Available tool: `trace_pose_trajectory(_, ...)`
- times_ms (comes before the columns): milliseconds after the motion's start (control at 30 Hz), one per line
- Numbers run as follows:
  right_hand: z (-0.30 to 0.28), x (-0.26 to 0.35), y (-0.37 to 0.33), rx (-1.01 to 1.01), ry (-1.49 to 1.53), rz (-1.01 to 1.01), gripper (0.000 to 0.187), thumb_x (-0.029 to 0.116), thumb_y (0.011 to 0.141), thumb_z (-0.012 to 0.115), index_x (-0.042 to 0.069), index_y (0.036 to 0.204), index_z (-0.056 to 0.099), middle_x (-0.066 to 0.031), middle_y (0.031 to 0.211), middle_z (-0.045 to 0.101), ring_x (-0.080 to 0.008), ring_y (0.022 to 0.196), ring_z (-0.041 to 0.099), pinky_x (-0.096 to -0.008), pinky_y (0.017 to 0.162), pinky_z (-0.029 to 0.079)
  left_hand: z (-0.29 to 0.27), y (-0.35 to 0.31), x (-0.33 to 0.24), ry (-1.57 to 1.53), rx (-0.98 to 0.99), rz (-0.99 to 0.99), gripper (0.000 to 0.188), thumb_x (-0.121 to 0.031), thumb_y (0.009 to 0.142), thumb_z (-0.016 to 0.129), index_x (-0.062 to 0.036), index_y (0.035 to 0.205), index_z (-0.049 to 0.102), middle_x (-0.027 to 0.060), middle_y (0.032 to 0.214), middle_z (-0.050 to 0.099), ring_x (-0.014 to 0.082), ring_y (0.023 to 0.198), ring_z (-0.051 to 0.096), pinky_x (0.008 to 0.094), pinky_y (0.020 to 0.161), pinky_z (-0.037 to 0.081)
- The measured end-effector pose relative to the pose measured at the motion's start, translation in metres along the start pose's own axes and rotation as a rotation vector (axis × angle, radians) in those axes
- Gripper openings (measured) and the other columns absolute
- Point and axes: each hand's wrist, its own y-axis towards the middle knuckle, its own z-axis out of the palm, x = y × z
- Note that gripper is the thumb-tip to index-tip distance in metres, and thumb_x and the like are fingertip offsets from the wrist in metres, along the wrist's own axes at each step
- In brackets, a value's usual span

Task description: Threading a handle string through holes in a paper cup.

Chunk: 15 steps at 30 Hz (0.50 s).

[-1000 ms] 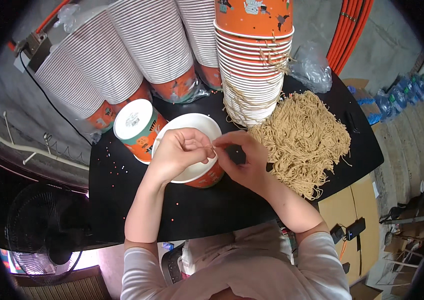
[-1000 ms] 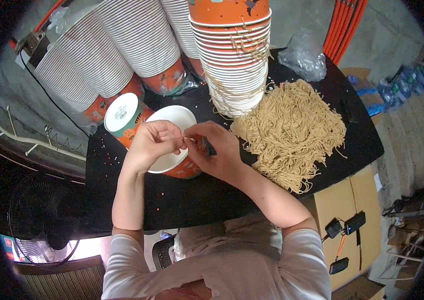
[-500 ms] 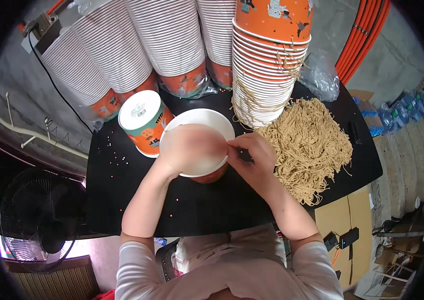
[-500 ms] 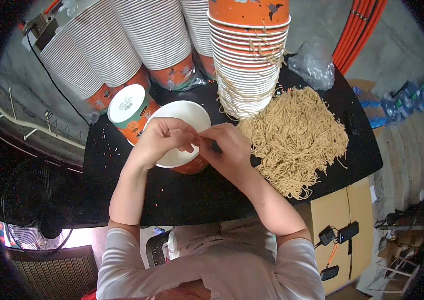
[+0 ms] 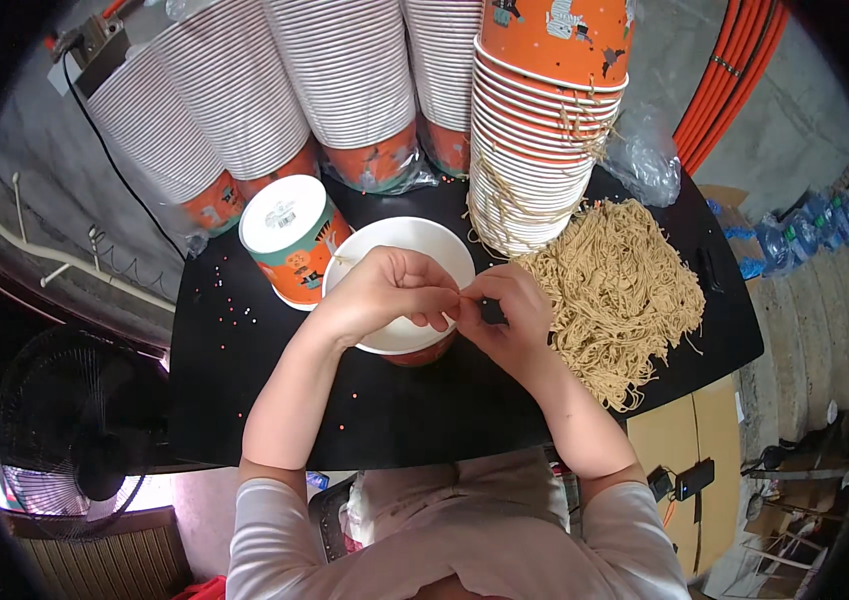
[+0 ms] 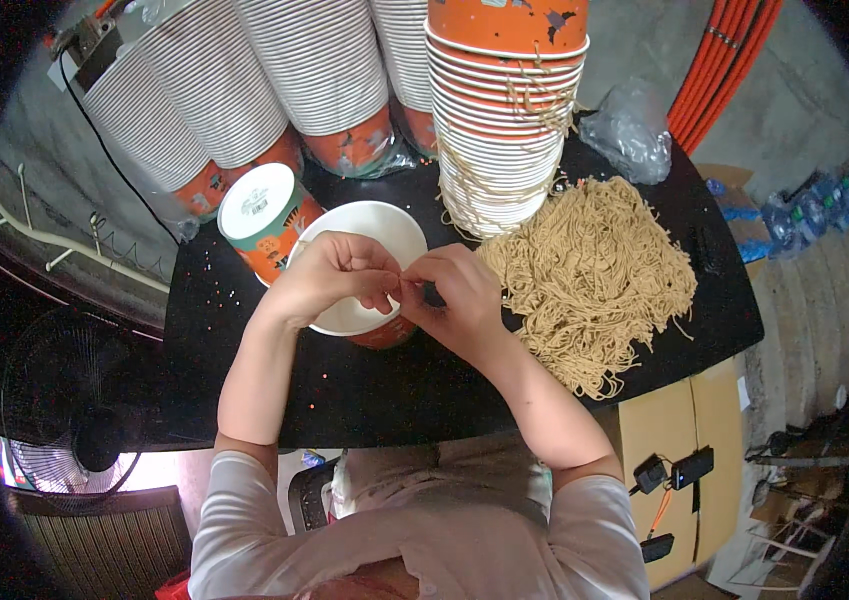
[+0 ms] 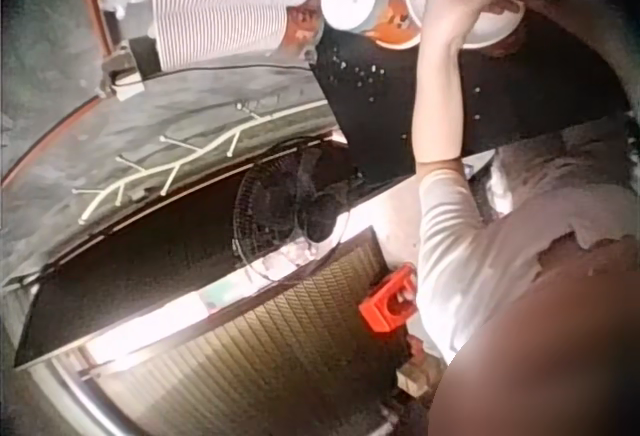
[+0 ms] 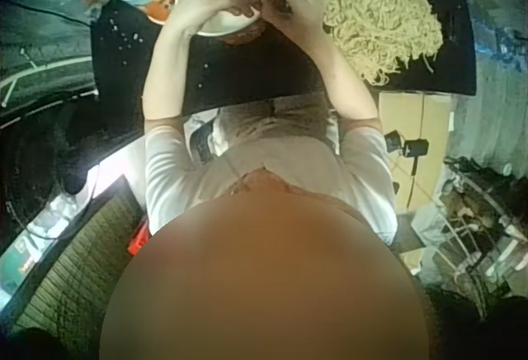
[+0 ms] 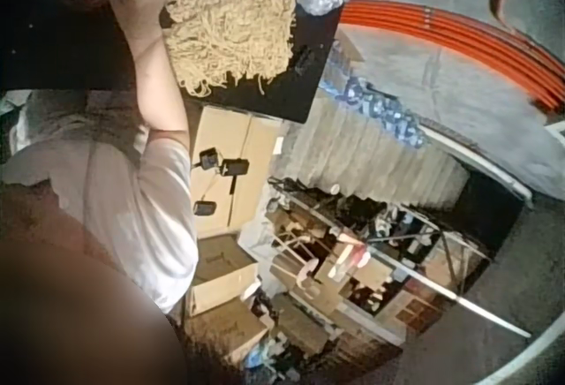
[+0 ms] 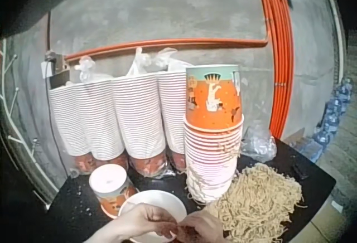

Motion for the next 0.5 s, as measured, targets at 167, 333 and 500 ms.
trace_pose_trajectory(167,0.0011,0.0012,0.0000,-0.005,0.032,-0.007,0.035,-0.003,0.067,0.084,0.008,0.095,0.065,-0.0055,0.088,0.068,-0.0252,0.077,0.068,-0.0349,0.063,0.053,0.0000,-0.0008,0.0020,-0.015,0.021,0.021,0.012,-0.002,0.091,0.073,0.0052,0.100,0.071,0.0085,0.084,0.075,0.0121,0.073,0.073,0.0220,0.067,0.056)
trace_pose_trajectory(333,0.0005,0.0038,-0.0012,-0.009,0.038,0.007,0.035,-0.004,0.068,0.083,0.008,0.096,0.066,-0.0063,0.088,0.068,-0.0259,0.076,0.067,-0.0346,0.063,0.053,0.0008,0.0000,0.0059,-0.068,0.018,0.002,0.014,-0.003,0.092,0.070,0.0051,0.104,0.070,0.0088,0.087,0.075,0.0127,0.076,0.074,0.0229,0.068,0.057)
trace_pose_trajectory(500,0.0008,0.0025,-0.0027,-0.019,0.036,0.038,0.033,-0.005,0.069,0.082,0.008,0.095,0.065,-0.0067,0.088,0.068,-0.0269,0.077,0.067,-0.0353,0.064,0.053,-0.0003,-0.0004,0.0011,-0.073,0.038,-0.004,0.017,-0.003,0.093,0.069,0.0057,0.107,0.070,0.0103,0.091,0.076,0.0132,0.076,0.074,0.0234,0.069,0.057)
